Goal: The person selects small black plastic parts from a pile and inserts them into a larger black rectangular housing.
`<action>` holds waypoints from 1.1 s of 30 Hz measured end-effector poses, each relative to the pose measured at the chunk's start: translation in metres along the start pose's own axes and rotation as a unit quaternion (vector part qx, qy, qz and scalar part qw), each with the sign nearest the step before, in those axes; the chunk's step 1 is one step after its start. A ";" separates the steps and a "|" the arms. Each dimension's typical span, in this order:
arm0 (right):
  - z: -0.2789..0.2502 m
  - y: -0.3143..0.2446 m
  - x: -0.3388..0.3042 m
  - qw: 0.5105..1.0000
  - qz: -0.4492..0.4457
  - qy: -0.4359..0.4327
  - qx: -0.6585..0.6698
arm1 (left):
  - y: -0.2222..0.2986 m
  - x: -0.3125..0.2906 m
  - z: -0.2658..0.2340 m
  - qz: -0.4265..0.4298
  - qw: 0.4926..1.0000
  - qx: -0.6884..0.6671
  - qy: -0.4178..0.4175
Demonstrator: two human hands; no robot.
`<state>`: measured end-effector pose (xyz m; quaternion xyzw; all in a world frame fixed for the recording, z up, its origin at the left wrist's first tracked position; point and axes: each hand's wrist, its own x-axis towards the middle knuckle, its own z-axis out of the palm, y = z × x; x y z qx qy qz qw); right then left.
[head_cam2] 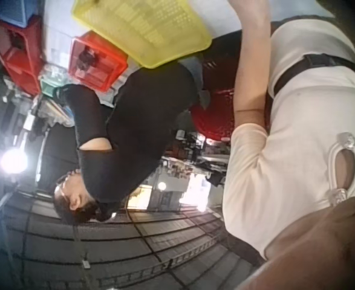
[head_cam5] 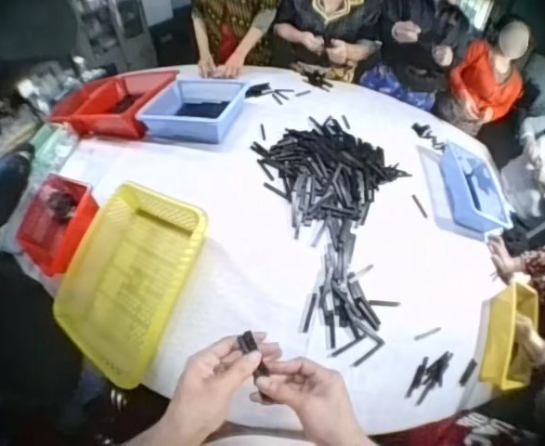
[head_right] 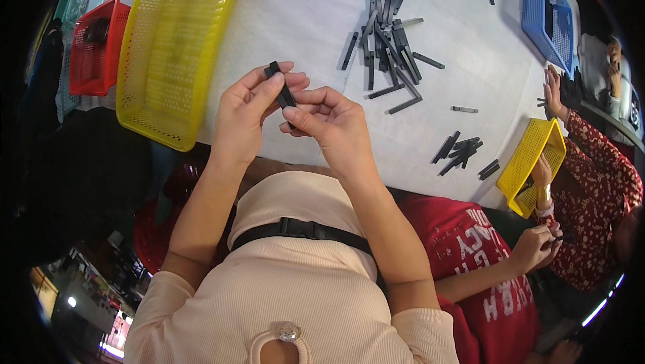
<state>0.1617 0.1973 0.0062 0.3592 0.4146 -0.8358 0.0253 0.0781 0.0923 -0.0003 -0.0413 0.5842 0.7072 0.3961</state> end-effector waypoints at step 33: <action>-0.023 0.008 -0.012 0.993 0.028 0.053 -0.104 | -0.011 -0.012 0.019 -0.009 0.997 0.067 -0.038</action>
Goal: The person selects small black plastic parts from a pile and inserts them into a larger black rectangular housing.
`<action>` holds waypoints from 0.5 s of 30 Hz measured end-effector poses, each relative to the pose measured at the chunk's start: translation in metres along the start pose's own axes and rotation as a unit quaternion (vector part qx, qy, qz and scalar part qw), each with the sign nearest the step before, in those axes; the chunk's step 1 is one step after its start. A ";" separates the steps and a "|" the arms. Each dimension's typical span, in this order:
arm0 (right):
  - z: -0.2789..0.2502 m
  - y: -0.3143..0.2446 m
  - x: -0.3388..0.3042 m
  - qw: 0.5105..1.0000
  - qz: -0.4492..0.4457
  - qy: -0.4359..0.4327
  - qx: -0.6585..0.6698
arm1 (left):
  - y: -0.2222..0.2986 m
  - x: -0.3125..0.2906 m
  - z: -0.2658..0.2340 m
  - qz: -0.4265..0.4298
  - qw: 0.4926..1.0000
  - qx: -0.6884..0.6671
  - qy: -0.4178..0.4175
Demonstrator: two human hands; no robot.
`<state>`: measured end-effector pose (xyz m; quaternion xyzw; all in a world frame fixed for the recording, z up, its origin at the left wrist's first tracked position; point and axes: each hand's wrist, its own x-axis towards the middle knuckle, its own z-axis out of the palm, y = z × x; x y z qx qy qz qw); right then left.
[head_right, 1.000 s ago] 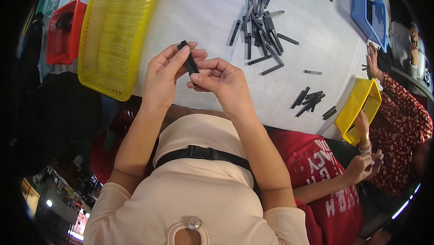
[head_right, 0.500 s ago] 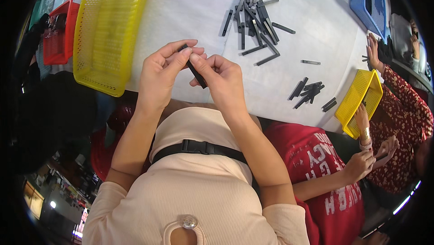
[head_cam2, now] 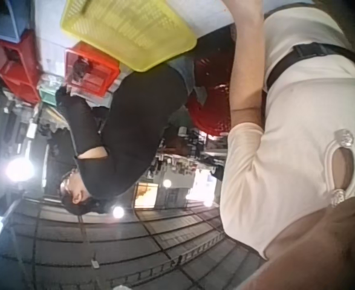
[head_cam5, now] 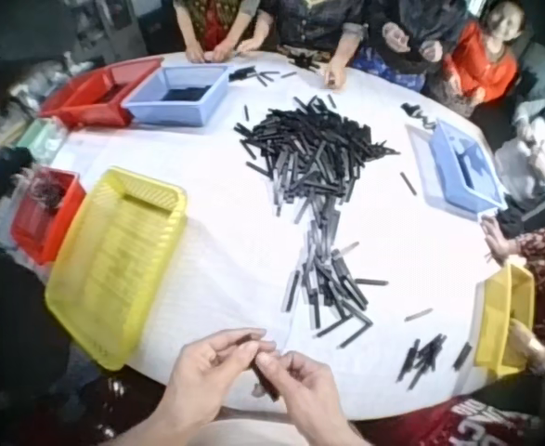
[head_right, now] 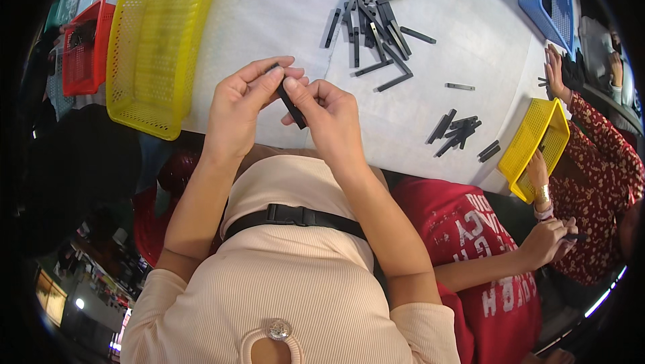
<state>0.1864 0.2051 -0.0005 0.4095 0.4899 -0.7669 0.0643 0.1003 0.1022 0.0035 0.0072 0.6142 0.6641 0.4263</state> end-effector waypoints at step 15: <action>-0.014 -0.013 -0.002 0.989 0.081 -0.103 0.073 | 0.012 0.003 -0.006 -0.005 1.000 0.004 -0.022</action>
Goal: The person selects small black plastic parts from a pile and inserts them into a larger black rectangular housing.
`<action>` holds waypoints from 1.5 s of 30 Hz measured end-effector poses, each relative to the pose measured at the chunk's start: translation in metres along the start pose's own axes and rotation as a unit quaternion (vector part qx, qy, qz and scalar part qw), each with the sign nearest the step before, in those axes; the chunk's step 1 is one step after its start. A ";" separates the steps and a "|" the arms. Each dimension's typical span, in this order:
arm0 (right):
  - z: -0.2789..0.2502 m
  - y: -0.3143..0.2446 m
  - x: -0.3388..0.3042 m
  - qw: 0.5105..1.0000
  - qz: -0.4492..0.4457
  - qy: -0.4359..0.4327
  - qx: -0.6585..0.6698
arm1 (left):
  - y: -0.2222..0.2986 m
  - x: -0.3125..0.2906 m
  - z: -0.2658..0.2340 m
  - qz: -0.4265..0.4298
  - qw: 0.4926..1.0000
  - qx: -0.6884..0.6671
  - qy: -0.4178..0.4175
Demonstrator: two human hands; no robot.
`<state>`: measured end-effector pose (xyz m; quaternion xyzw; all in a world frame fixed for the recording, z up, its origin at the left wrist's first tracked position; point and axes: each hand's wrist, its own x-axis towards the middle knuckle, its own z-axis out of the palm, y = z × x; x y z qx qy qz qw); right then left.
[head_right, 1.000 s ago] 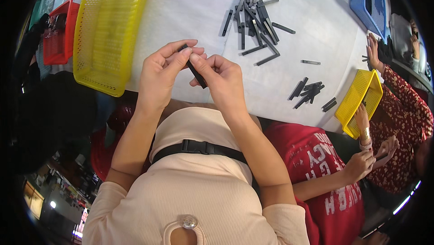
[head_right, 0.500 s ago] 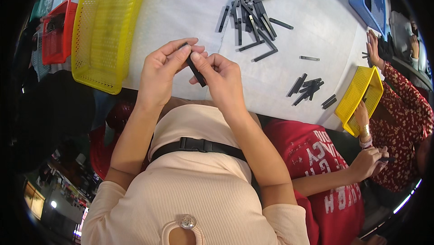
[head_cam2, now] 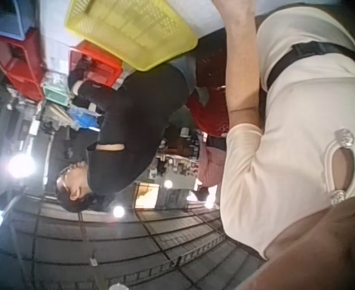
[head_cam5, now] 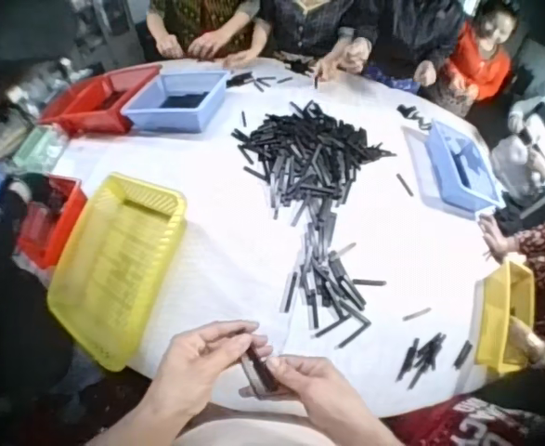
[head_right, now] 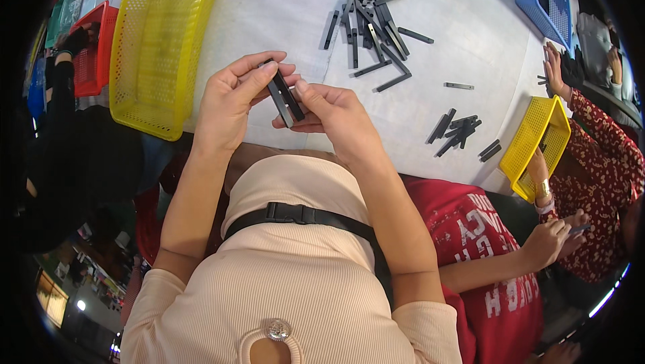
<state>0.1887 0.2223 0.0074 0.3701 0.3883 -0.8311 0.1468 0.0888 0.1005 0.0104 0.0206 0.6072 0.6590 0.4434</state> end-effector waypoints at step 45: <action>0.003 0.020 0.008 0.978 -0.143 0.004 -0.154 | -0.022 0.000 0.002 -0.007 0.994 -0.054 0.100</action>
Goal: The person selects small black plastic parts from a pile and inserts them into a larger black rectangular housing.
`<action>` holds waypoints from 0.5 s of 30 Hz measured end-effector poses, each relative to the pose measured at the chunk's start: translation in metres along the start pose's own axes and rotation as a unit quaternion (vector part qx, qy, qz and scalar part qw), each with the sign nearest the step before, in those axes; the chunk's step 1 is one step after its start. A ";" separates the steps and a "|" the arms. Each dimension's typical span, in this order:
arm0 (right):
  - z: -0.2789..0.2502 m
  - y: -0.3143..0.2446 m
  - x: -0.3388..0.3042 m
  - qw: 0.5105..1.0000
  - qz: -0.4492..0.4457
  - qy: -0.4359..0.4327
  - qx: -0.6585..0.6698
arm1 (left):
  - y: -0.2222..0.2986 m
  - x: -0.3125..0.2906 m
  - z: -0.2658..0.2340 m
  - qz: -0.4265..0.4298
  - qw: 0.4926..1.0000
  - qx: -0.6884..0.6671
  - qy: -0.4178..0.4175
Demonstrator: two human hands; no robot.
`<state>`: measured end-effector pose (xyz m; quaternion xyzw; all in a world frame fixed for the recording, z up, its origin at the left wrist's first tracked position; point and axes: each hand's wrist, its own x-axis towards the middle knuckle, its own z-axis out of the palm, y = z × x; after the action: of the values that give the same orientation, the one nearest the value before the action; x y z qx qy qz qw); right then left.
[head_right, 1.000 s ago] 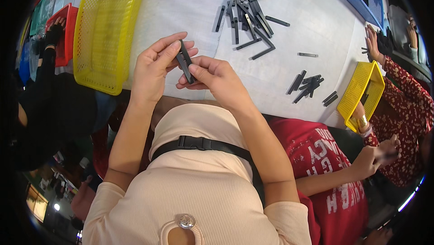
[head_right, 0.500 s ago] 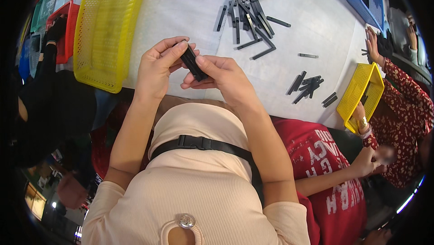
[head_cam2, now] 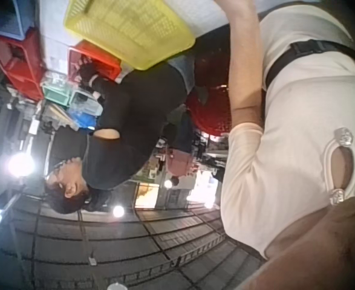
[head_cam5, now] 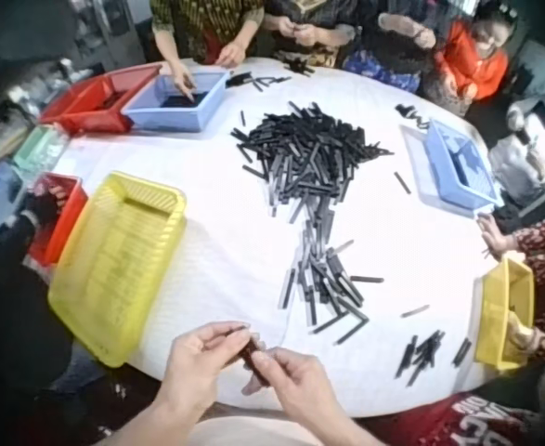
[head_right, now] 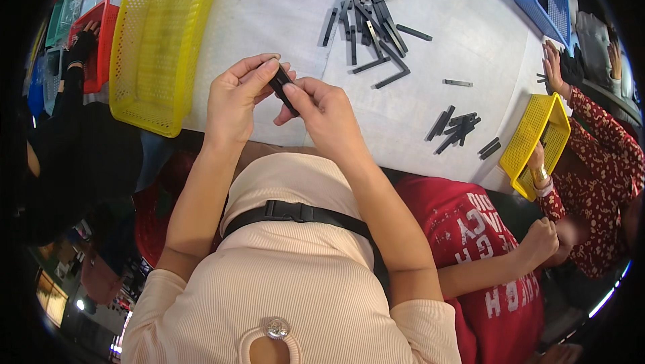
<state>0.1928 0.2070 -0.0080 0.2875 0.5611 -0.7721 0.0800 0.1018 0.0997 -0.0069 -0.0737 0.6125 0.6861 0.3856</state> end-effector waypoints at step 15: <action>-0.007 0.015 0.002 0.984 0.082 -0.043 0.149 | -0.017 -0.001 0.006 -0.020 0.999 0.030 -0.022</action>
<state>0.2006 0.2087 -0.0226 0.3074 0.4102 -0.8497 0.1234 0.1158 0.1039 -0.0183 -0.0590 0.6228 0.6607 0.4149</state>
